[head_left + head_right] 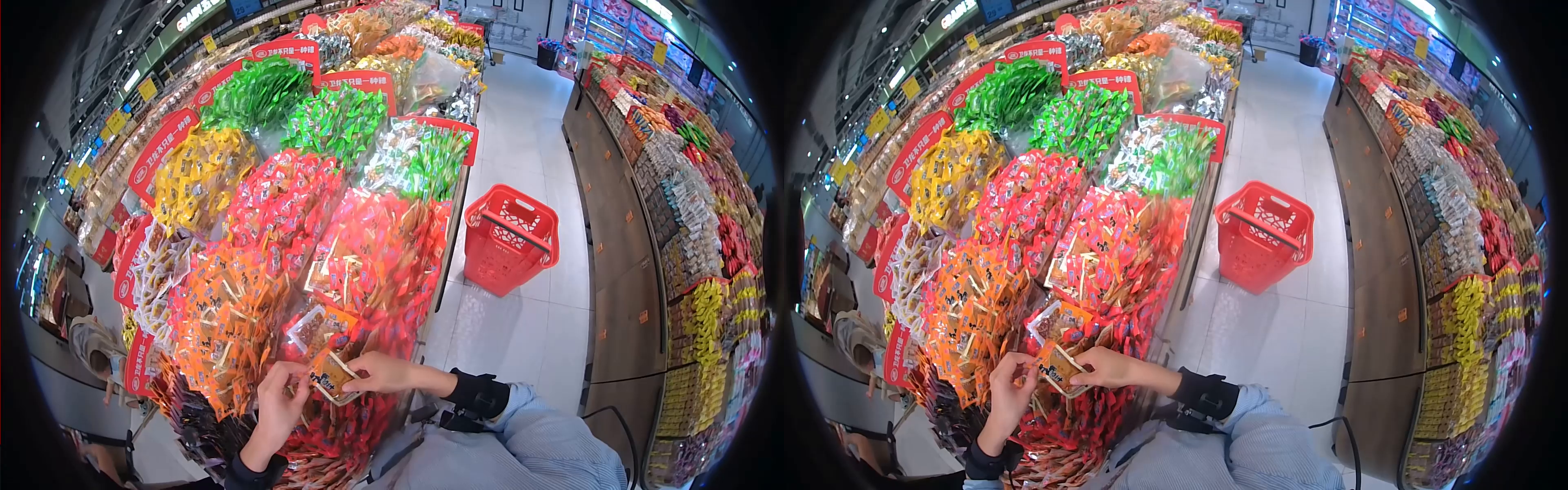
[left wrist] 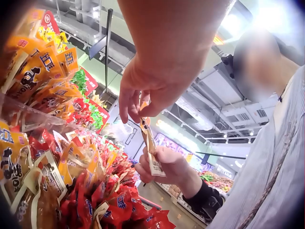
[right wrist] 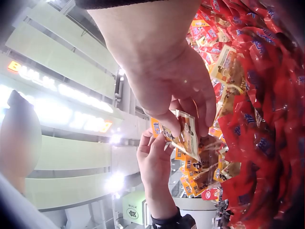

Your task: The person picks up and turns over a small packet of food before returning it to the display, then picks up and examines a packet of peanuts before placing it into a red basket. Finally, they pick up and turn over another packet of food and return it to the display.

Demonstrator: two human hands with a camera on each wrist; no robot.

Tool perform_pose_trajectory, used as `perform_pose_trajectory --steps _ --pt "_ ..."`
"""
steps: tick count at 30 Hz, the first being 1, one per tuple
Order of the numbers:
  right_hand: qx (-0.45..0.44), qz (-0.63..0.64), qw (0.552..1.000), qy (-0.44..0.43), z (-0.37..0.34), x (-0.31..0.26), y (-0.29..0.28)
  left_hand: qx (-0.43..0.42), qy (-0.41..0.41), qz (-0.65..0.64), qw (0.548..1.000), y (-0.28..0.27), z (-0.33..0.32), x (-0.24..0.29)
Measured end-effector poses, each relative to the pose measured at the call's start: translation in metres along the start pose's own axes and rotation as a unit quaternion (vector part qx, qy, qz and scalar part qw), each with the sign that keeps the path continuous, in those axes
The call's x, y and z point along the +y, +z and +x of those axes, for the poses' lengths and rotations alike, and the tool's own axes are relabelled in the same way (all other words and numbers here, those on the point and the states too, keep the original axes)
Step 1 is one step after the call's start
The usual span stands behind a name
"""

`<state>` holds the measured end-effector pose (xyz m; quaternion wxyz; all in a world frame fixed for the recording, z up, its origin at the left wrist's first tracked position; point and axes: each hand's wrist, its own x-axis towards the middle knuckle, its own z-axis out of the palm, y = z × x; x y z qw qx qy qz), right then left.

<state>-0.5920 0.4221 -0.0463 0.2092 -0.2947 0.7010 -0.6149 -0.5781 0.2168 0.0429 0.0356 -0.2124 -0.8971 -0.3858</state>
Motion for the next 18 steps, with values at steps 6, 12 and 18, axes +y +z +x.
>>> perform_pose_trajectory --steps 6,12,18 --pt "-0.003 0.036 0.999 0.001 -0.009 0.005 0.007 -0.040 -0.119 -0.135 0.983 0.004 -0.020 -0.014" --pt "-0.031 -0.013 0.999 0.008 -0.015 0.011 0.020 -0.031 -0.142 -0.300 0.943 0.011 -0.044 -0.030" --pt "-0.053 -0.038 0.997 0.041 -0.019 -0.006 0.027 -0.050 -0.161 -0.334 0.927 0.013 -0.062 -0.042"
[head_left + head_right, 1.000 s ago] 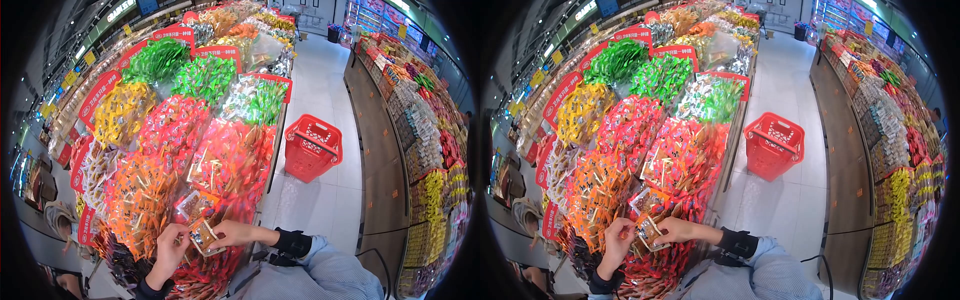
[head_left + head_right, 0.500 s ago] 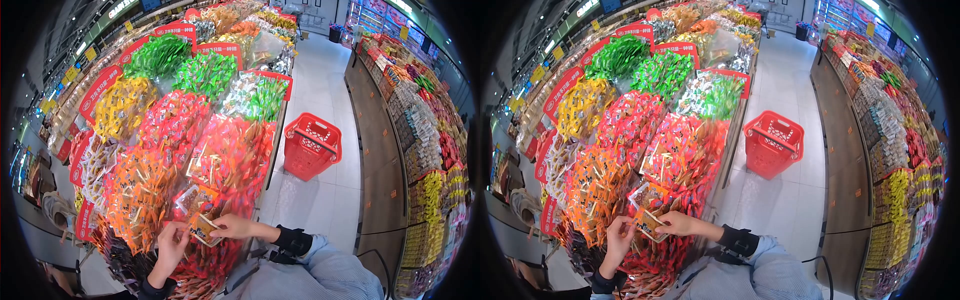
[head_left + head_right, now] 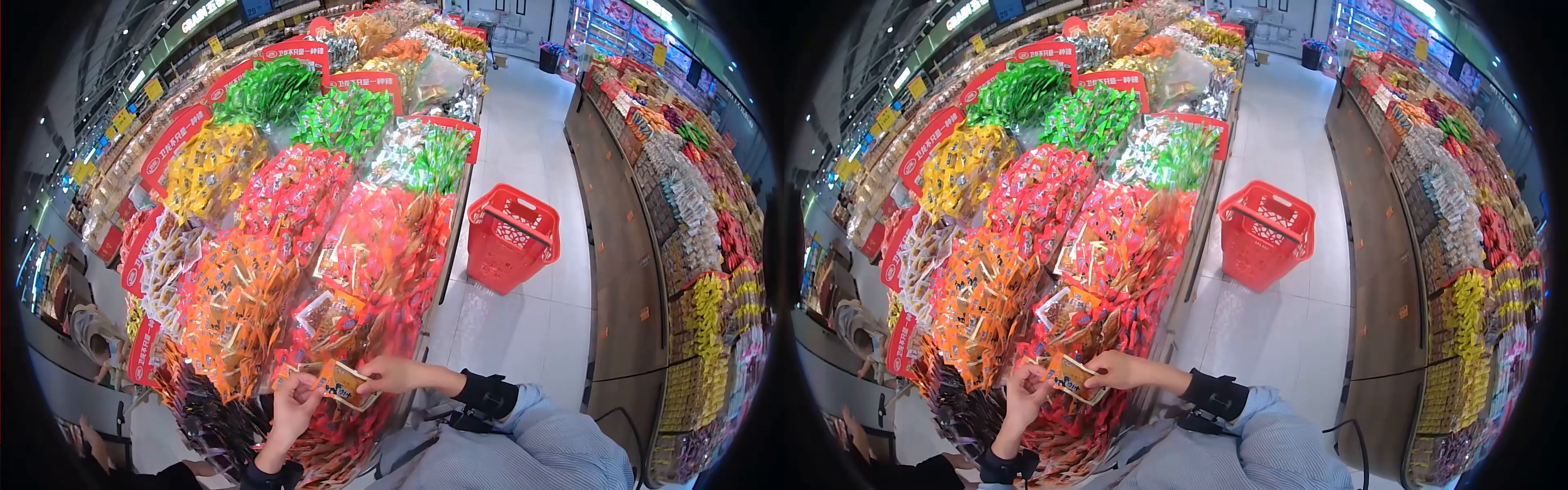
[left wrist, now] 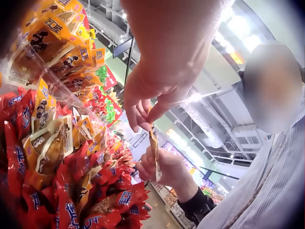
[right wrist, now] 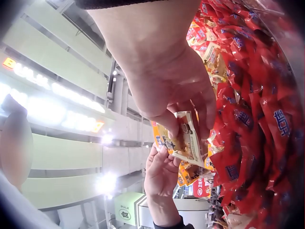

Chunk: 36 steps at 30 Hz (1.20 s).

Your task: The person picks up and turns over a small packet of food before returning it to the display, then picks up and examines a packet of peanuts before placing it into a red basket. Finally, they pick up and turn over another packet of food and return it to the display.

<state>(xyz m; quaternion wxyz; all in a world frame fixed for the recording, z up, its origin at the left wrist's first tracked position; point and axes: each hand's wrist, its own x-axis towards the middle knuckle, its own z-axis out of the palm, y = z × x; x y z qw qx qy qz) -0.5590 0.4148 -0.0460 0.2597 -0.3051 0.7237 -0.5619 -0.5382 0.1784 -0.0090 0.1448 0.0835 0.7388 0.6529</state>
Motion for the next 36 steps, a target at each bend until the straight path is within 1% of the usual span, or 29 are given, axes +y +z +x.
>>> perform_pose_trajectory --steps 1,4,7,10,13,16,19,22,25,28,29,32,33,35,36 --pt "-0.002 0.001 1.000 0.010 -0.001 0.000 0.002 -0.004 -0.005 -0.005 1.000 -0.001 -0.001 -0.001" --pt "0.048 0.045 0.998 -0.006 -0.001 0.005 0.013 -0.014 -0.012 -0.035 0.999 -0.004 -0.001 -0.010" --pt "0.065 0.052 0.996 0.010 -0.002 0.001 0.016 -0.020 -0.016 -0.041 0.999 -0.006 -0.002 -0.014" --pt "0.046 0.032 0.998 0.042 0.001 0.005 0.016 -0.010 -0.010 -0.024 1.000 -0.005 -0.002 -0.017" --pt "0.065 0.072 0.994 0.042 0.000 0.003 0.019 -0.008 0.005 -0.027 1.000 0.000 -0.002 -0.016" --pt "0.064 0.079 0.994 0.049 -0.001 0.003 0.018 -0.009 0.008 -0.028 1.000 0.002 -0.002 -0.016" --pt "0.081 0.102 0.991 0.020 -0.003 -0.005 0.013 0.003 -0.009 -0.016 1.000 0.007 -0.001 -0.010" --pt "0.043 0.085 0.995 0.030 -0.003 0.000 0.002 0.025 -0.010 -0.003 1.000 0.014 0.004 -0.008" --pt "0.042 0.059 0.997 -0.023 -0.002 0.013 -0.012 0.048 -0.003 0.000 0.999 0.027 0.012 -0.007" --pt "0.062 0.042 0.997 -0.026 -0.008 -0.008 -0.035 0.054 -0.007 -0.006 0.999 0.046 0.020 0.002" --pt "0.080 0.039 0.994 -0.064 -0.006 -0.003 -0.038 0.050 -0.007 0.004 0.999 0.051 0.024 0.004" --pt "0.066 0.047 0.996 -0.046 -0.009 0.001 -0.059 0.049 0.000 0.005 0.999 0.064 0.035 0.010" --pt "0.055 0.014 0.998 -0.036 -0.011 -0.003 -0.069 0.053 -0.006 -0.002 0.999 0.068 0.040 0.012" --pt "0.050 0.004 0.998 -0.048 -0.013 0.000 -0.082 0.061 -0.021 -0.016 0.998 0.076 0.047 0.016" --pt "0.048 -0.001 0.997 -0.054 -0.014 0.003 -0.087 0.064 -0.013 -0.018 0.998 0.081 0.052 0.017"
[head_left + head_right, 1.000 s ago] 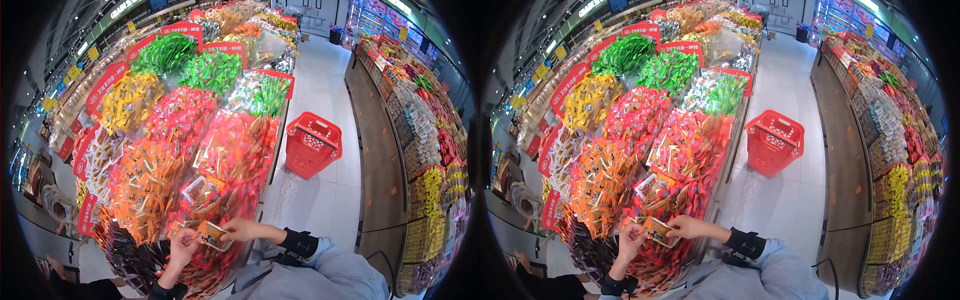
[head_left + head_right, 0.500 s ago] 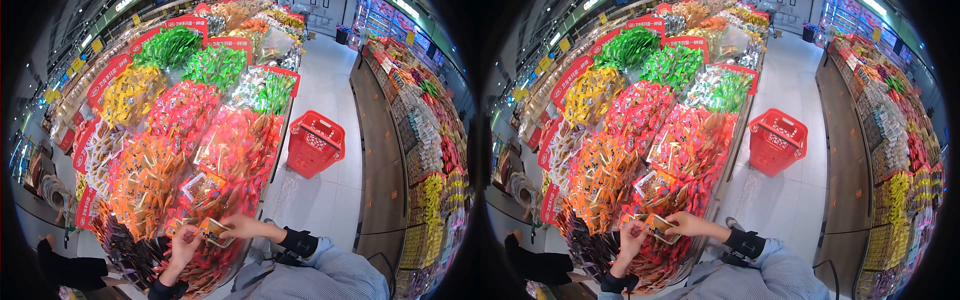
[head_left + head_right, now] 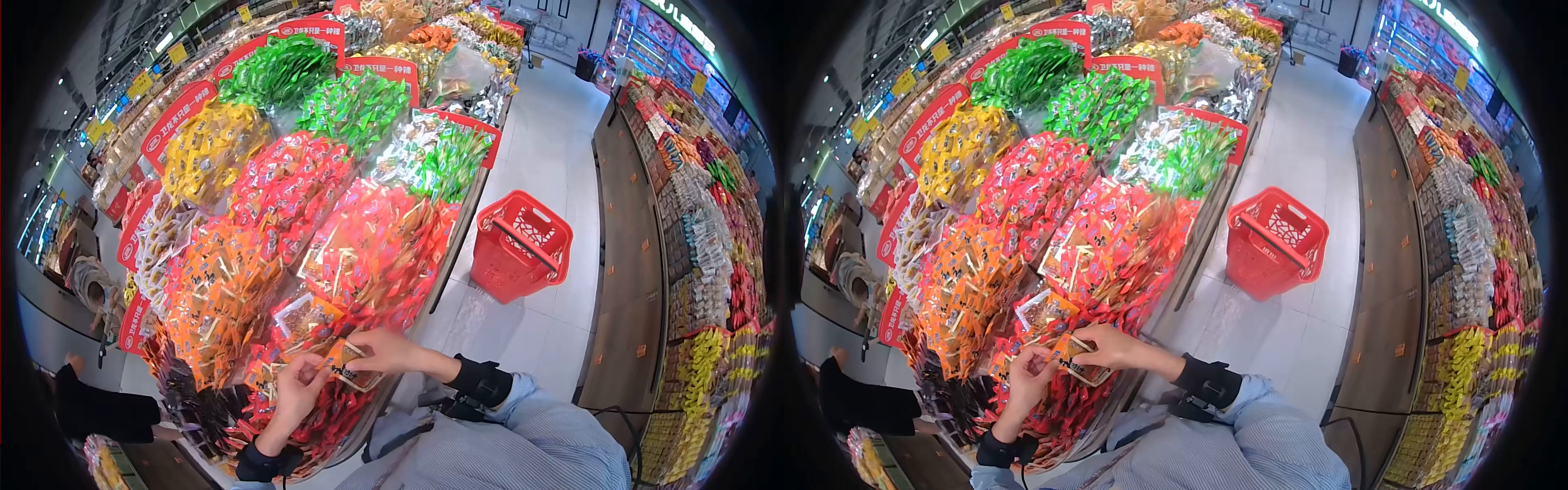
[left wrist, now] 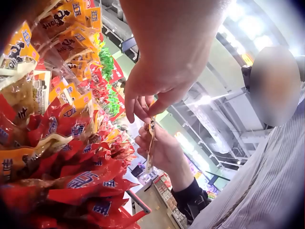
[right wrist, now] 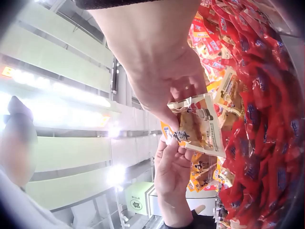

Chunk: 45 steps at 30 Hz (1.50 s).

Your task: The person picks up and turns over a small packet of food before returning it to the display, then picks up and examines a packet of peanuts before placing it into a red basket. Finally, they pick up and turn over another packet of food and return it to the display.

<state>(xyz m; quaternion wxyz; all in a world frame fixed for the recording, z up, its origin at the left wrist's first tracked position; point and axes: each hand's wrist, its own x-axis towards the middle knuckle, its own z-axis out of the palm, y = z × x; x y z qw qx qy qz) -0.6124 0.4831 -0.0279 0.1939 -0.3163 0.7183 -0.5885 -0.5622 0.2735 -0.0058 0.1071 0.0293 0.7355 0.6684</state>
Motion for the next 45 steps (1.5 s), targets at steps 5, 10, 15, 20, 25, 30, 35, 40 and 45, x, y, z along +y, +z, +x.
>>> perform_pose_trajectory --steps 5,10,15,20,25,30,35,40,45 --pt "0.010 0.032 0.999 0.012 -0.012 0.009 -0.030 0.005 0.010 -0.047 0.999 0.028 0.019 -0.011" --pt "0.011 0.057 0.998 -0.015 -0.014 0.022 -0.054 0.015 0.033 -0.032 0.999 0.047 0.035 -0.008" --pt "0.020 0.089 0.995 -0.036 -0.007 0.024 -0.061 0.023 0.037 -0.011 0.999 0.052 0.040 0.011" --pt "0.012 0.017 1.000 0.017 0.002 0.017 -0.067 -0.001 0.067 0.012 0.998 0.038 0.047 0.008" --pt "0.101 0.114 0.984 0.092 0.007 0.000 -0.081 -0.003 0.069 0.094 0.993 0.016 0.057 0.021" --pt "0.178 0.273 0.945 0.008 0.007 0.018 -0.104 0.021 0.162 0.238 0.958 0.019 0.095 0.065" --pt "0.267 0.312 0.908 -0.079 0.013 0.041 -0.135 0.032 0.177 0.213 0.960 0.045 0.160 0.099" --pt "0.291 0.313 0.900 -0.085 0.007 0.056 -0.202 0.012 0.197 0.301 0.933 0.082 0.248 0.115" --pt "0.350 0.274 0.893 -0.079 -0.008 0.070 -0.275 -0.016 0.252 0.451 0.856 0.122 0.361 0.093"
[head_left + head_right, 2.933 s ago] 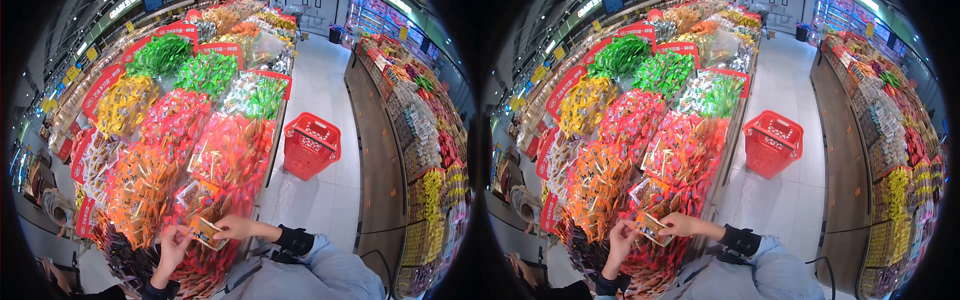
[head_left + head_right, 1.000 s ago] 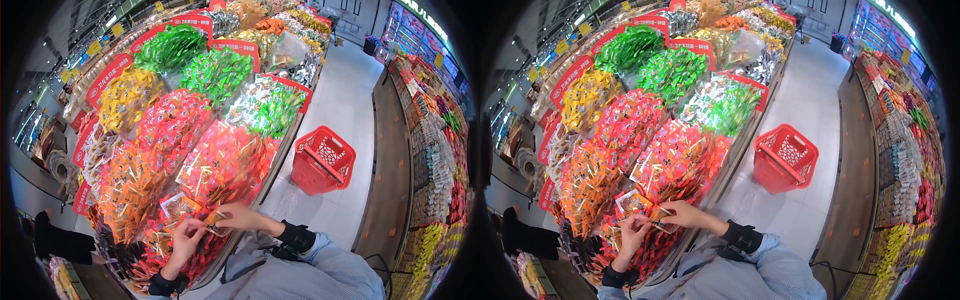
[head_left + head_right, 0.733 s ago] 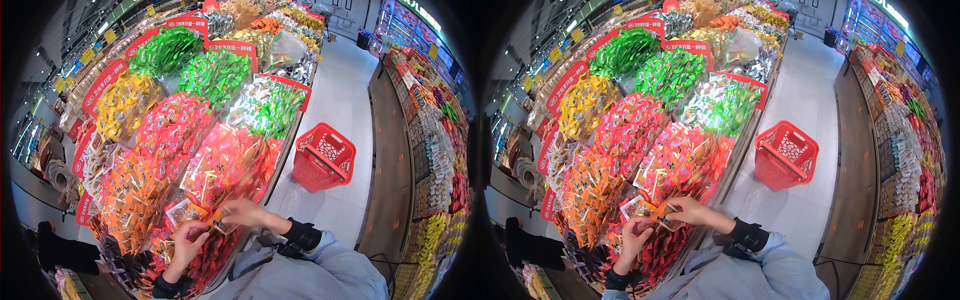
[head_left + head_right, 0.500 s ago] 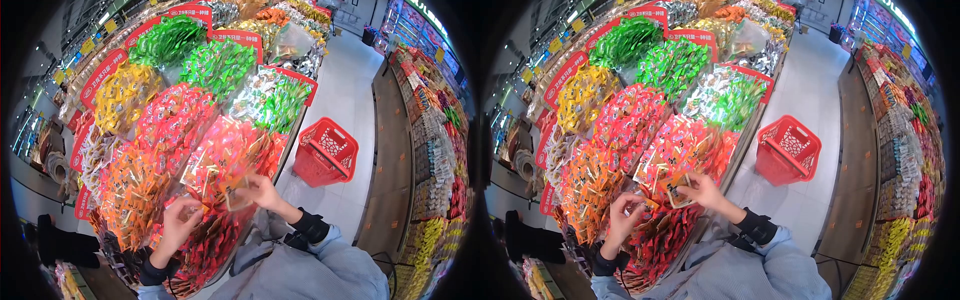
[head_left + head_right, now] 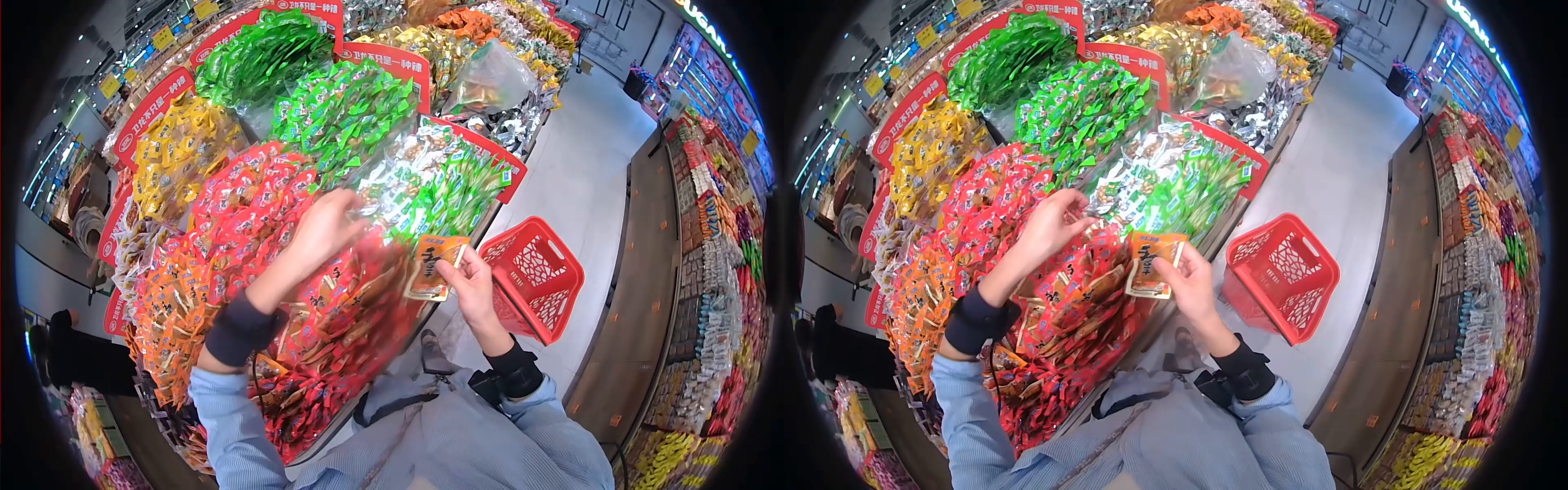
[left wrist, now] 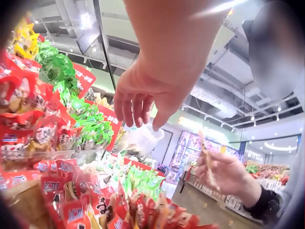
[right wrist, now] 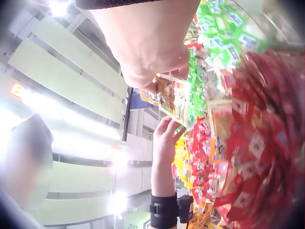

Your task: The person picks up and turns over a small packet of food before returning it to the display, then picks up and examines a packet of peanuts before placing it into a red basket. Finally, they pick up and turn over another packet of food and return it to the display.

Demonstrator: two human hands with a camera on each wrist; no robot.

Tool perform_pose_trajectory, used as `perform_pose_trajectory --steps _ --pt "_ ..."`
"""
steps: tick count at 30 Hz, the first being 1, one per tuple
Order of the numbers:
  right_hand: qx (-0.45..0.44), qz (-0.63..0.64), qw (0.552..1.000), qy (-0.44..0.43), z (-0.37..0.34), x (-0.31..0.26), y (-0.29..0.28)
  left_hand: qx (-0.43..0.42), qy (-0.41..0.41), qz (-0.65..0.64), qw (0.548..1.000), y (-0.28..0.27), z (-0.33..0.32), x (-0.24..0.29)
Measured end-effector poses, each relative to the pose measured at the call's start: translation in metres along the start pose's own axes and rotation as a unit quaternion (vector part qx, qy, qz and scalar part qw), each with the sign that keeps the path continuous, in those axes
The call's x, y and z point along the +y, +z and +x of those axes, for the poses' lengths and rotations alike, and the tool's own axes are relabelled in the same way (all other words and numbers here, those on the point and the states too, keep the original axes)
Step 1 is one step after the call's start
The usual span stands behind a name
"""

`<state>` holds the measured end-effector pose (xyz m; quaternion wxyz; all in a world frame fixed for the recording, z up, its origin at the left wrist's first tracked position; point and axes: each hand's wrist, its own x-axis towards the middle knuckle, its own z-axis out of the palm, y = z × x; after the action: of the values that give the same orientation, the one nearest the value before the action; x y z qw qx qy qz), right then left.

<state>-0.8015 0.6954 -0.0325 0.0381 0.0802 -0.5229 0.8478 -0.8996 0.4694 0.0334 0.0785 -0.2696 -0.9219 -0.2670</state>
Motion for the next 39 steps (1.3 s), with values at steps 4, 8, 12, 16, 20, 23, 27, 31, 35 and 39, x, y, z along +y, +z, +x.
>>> perform_pose_trajectory --steps 4,8,12,16,20,23,27,31,35,39 --pt "0.035 0.006 0.999 -0.025 0.028 -0.006 -0.044 -0.057 -0.033 0.137 0.988 0.055 0.050 -0.020" --pt "0.047 -0.008 0.999 -0.001 0.048 -0.012 -0.069 -0.098 -0.083 0.214 0.968 0.096 0.071 -0.032" --pt "0.045 -0.016 0.999 0.005 0.067 -0.012 -0.080 -0.142 -0.138 0.254 0.947 0.111 0.086 -0.044" --pt "0.037 0.018 0.999 0.027 0.082 -0.008 -0.080 -0.117 -0.104 0.225 0.962 0.106 0.087 -0.070" --pt "0.021 0.035 0.998 0.043 0.090 0.000 -0.078 -0.106 -0.114 0.179 0.972 0.088 0.086 -0.066" --pt "0.017 0.028 0.998 0.051 0.097 0.002 -0.076 -0.069 -0.112 0.112 0.985 0.061 0.089 -0.034" --pt "0.028 0.045 0.998 0.040 0.104 0.002 -0.069 -0.010 -0.129 -0.166 0.978 0.042 0.091 -0.007" --pt "0.048 0.026 0.998 0.020 0.103 0.011 -0.070 -0.023 -0.154 -0.523 0.838 0.044 0.081 0.011" --pt "0.060 -0.016 0.997 0.044 0.100 0.010 -0.074 -0.056 -0.173 -0.564 0.806 0.050 0.071 0.012" --pt "0.070 0.002 0.997 0.034 0.101 0.012 -0.074 -0.052 -0.190 -0.588 0.784 0.046 0.069 0.028"
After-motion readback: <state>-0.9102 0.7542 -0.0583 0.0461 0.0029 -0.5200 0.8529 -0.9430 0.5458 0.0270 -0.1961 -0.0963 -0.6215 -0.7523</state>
